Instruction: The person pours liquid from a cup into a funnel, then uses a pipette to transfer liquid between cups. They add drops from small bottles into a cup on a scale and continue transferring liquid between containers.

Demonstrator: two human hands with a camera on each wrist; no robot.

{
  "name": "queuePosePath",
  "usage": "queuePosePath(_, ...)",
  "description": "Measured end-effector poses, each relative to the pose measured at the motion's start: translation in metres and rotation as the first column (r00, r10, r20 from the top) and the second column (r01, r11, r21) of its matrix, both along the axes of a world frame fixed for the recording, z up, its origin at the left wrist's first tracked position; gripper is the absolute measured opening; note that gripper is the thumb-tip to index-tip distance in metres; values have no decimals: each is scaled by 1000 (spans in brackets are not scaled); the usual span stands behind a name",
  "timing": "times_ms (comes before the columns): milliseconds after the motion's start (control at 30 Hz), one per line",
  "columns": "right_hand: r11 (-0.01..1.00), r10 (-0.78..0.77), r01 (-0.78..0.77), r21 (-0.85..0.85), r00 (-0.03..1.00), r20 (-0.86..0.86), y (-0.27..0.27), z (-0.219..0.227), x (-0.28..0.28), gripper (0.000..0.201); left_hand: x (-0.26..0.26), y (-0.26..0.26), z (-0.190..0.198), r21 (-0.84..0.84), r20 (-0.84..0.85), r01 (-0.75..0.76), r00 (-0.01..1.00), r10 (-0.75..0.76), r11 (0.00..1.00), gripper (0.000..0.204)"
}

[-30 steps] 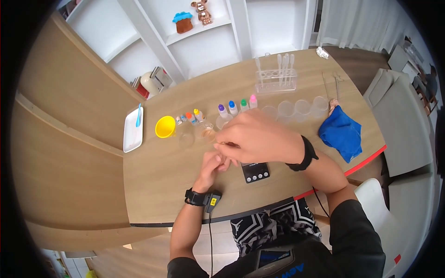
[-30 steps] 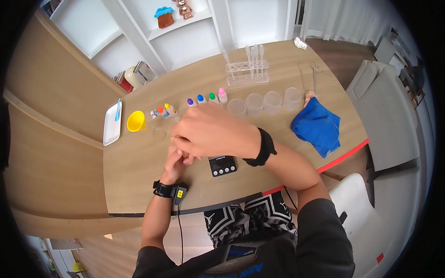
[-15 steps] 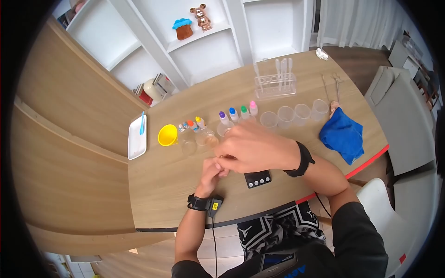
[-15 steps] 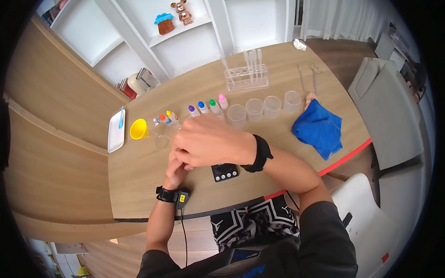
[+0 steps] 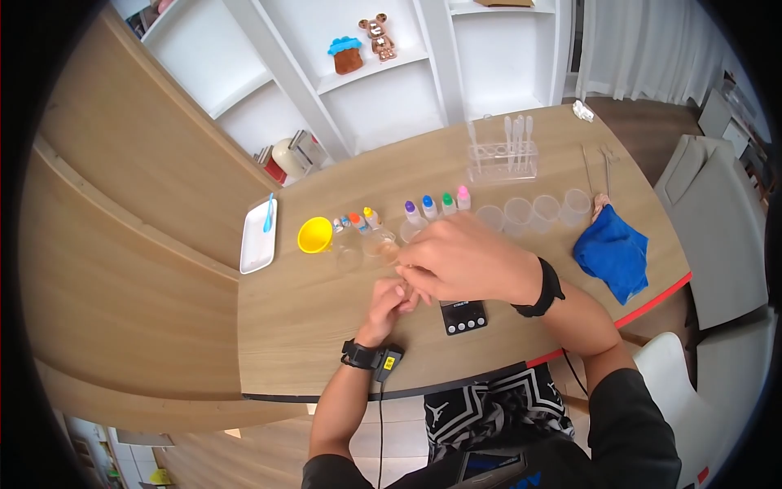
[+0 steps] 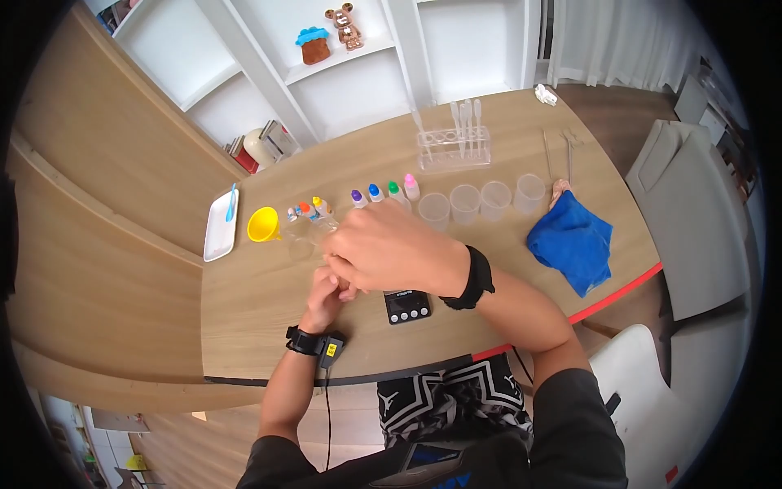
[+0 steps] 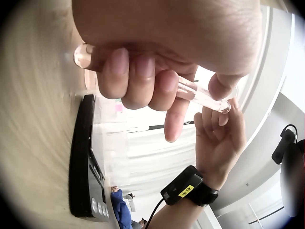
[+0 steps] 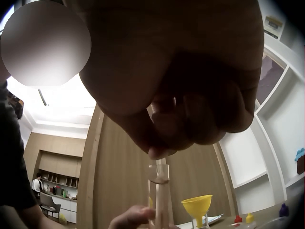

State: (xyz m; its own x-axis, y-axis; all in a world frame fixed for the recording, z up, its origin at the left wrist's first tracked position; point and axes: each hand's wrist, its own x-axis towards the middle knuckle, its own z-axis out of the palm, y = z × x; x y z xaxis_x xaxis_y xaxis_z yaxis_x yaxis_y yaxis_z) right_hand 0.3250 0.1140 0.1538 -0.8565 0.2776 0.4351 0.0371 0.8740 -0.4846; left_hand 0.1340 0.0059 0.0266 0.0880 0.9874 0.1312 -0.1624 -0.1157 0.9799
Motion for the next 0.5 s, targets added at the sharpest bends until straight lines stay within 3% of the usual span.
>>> queuePosePath(167, 998, 53, -51, -40, 997, 50, 2, 7, 4, 23, -3, 1, -4, 19, 4, 23, 1000, -23, 1000, 60)
queuePosePath(267, 995, -78, 71, 71, 992, 94, 2, 9, 4, 24, -6, 3, -11, 13, 1, 36, 999, -36, 999, 59)
queuePosePath(367, 991, 59, -52, -124, 997, 49, 1, 7, 3, 24, -4, 3, -10, 23, 14, 22, 1000, -23, 999, 57)
queuePosePath(467, 998, -59, 57, 36, 998, 35, 4, -3, 0, 23, -6, 2, -14, 5, 30, 24, 999, -24, 1000, 55)
queuePosePath(500, 999, -27, 26, 21, 999, 28, 4, -3, 0, 21, -7, 2, -14, -6, 33, 30, 999, -29, 1000, 55)
